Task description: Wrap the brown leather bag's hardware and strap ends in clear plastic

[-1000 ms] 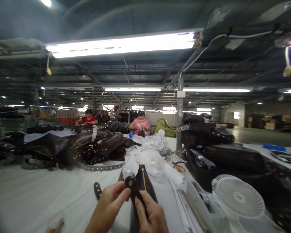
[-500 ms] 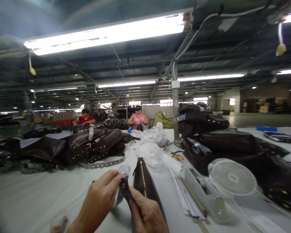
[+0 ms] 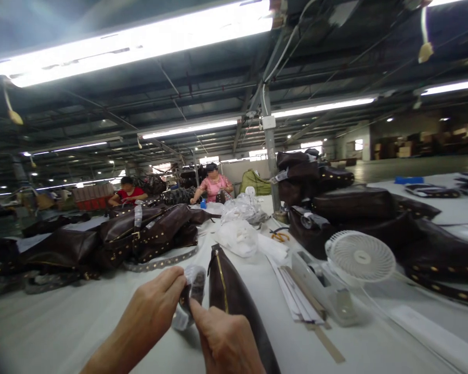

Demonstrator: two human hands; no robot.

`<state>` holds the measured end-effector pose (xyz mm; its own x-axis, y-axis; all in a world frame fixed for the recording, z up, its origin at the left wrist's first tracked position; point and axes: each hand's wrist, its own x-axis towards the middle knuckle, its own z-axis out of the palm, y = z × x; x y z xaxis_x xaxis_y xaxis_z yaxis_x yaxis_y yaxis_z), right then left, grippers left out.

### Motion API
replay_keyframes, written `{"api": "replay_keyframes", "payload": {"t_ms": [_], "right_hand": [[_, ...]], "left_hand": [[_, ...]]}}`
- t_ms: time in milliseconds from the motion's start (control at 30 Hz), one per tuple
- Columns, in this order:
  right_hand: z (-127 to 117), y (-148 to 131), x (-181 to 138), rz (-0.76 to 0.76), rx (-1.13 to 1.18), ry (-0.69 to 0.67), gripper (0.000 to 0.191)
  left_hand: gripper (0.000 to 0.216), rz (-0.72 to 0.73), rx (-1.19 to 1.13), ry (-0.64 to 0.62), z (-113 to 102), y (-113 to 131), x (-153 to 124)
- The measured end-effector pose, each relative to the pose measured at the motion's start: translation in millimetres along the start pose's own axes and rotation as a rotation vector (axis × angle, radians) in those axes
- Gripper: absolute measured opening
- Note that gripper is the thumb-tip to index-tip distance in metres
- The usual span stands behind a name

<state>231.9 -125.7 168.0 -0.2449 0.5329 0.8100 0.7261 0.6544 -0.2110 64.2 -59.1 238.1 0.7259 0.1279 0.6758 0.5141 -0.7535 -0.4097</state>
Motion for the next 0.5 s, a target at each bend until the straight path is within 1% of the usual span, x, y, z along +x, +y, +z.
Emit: {"api": "replay_keyframes", "payload": {"t_ms": [67, 133, 233, 300, 333, 367, 400, 433, 467, 500], "right_hand": [[3, -2, 0, 0.005, -0.076, 0.009, 0.044], [6, -3, 0, 0.019, -0.155, 0.027, 0.043], [10, -5, 2, 0.046, -0.244, 0.061, 0.041], [11, -4, 2, 0.057, -0.254, 0.102, 0.04], [10, -3, 2, 0.054, -0.257, 0.125, 0.04], [9, -2, 1, 0.04, -0.269, 0.144, 0.04], [9, 0, 0, 0.017, -0.298, 0.157, 0.04], [9, 0, -1, -0.013, -0.342, 0.168, 0.04], [10, 0, -3, -0.042, -0.392, 0.172, 0.04], [11, 0, -4, -0.071, -0.442, 0.175, 0.039]], "left_hand": [[0.022, -0.039, -0.017, -0.039, 2, -2, -1], [0.021, -0.093, -0.058, -0.034, 4, -2, -1], [0.02, -0.101, -0.136, 0.011, 5, 2, -3], [0.02, -0.08, -0.202, 0.061, 5, 3, -7], [0.019, -0.097, -0.252, 0.091, 5, 3, -10], [0.017, -0.152, -0.323, 0.119, 5, 1, -14], [0.013, -0.255, -0.422, 0.149, 6, -2, -19], [0.011, -0.398, -0.555, 0.156, 7, -6, -25], [0.014, -0.57, -0.72, 0.134, 8, -9, -31], [0.02, -0.753, -0.914, 0.082, 10, -12, -38]]}}
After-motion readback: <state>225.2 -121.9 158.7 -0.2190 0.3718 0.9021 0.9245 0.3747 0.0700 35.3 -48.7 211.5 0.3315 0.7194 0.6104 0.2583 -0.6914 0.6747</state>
